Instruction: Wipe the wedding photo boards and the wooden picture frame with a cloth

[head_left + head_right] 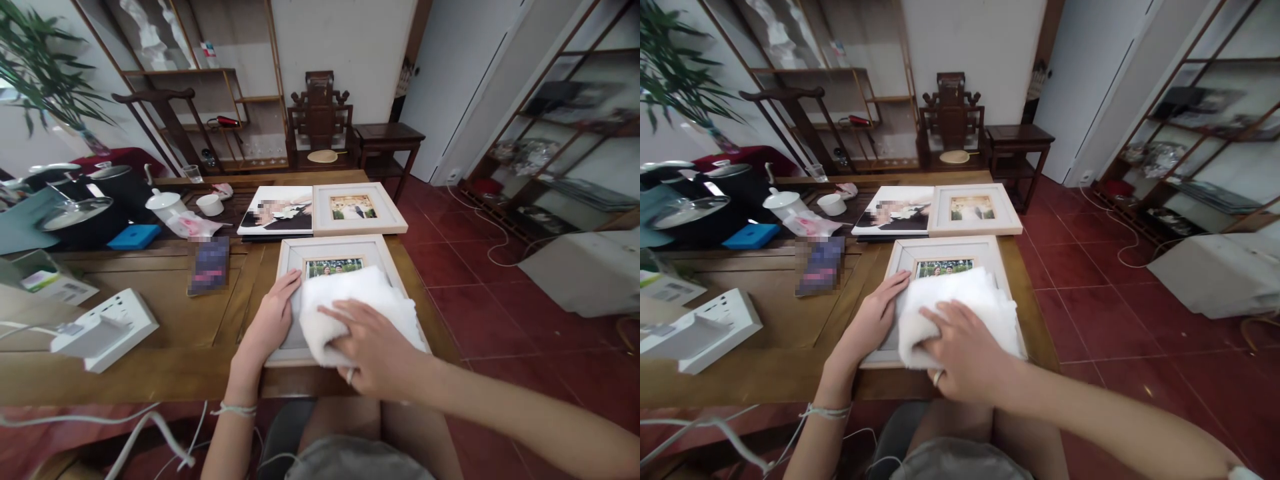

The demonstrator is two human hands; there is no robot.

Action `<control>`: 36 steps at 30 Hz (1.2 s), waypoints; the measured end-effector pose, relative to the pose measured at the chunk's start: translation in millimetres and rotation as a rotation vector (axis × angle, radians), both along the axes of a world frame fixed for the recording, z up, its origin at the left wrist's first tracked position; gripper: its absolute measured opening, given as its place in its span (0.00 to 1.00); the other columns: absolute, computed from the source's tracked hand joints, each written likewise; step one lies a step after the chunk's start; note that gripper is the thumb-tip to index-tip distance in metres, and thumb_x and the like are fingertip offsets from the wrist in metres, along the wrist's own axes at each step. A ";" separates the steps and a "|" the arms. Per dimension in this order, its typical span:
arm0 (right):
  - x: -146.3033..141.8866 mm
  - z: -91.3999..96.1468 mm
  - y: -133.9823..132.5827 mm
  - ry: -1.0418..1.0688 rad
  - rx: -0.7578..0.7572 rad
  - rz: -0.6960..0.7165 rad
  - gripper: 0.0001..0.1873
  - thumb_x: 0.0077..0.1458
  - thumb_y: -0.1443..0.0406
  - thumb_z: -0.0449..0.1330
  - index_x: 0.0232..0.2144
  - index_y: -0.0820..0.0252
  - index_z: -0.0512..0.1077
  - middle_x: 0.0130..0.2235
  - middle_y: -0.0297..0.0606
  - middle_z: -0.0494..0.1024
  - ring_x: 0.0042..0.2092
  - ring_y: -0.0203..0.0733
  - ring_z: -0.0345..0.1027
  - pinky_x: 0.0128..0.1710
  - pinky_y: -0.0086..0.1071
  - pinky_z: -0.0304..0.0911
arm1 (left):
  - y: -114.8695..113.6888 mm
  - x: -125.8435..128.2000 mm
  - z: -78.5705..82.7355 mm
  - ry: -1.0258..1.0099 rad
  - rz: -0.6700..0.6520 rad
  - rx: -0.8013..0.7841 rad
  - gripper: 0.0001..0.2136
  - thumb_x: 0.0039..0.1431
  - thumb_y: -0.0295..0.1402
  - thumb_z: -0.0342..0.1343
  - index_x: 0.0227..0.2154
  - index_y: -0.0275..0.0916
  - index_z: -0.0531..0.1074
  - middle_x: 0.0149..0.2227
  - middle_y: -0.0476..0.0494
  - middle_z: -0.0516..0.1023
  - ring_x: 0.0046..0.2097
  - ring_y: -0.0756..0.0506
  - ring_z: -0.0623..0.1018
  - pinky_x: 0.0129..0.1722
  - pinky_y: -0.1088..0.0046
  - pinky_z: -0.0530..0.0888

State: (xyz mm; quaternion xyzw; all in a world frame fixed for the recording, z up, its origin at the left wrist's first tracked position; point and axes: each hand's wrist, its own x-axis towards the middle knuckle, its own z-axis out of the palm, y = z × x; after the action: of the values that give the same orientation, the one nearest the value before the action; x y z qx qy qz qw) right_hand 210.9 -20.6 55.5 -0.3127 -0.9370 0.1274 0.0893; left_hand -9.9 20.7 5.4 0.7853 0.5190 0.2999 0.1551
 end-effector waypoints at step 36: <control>-12.7 -11.7 55.0 -0.014 0.027 -0.159 0.20 0.49 0.72 0.55 0.46 0.69 0.70 0.65 0.56 0.45 0.66 0.59 0.30 0.62 0.53 0.37 | -4.4 3.8 5.2 -0.043 0.048 -0.072 0.21 0.66 0.36 0.38 0.60 0.40 0.57 0.63 0.39 0.59 0.64 0.43 0.58 0.62 0.55 0.55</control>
State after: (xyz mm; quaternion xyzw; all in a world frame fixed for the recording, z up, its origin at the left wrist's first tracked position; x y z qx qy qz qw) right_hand 198.2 34.4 43.7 -0.3857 -0.9115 0.1049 0.0969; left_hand -6.1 16.3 10.5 0.7599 0.5446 0.3015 0.1874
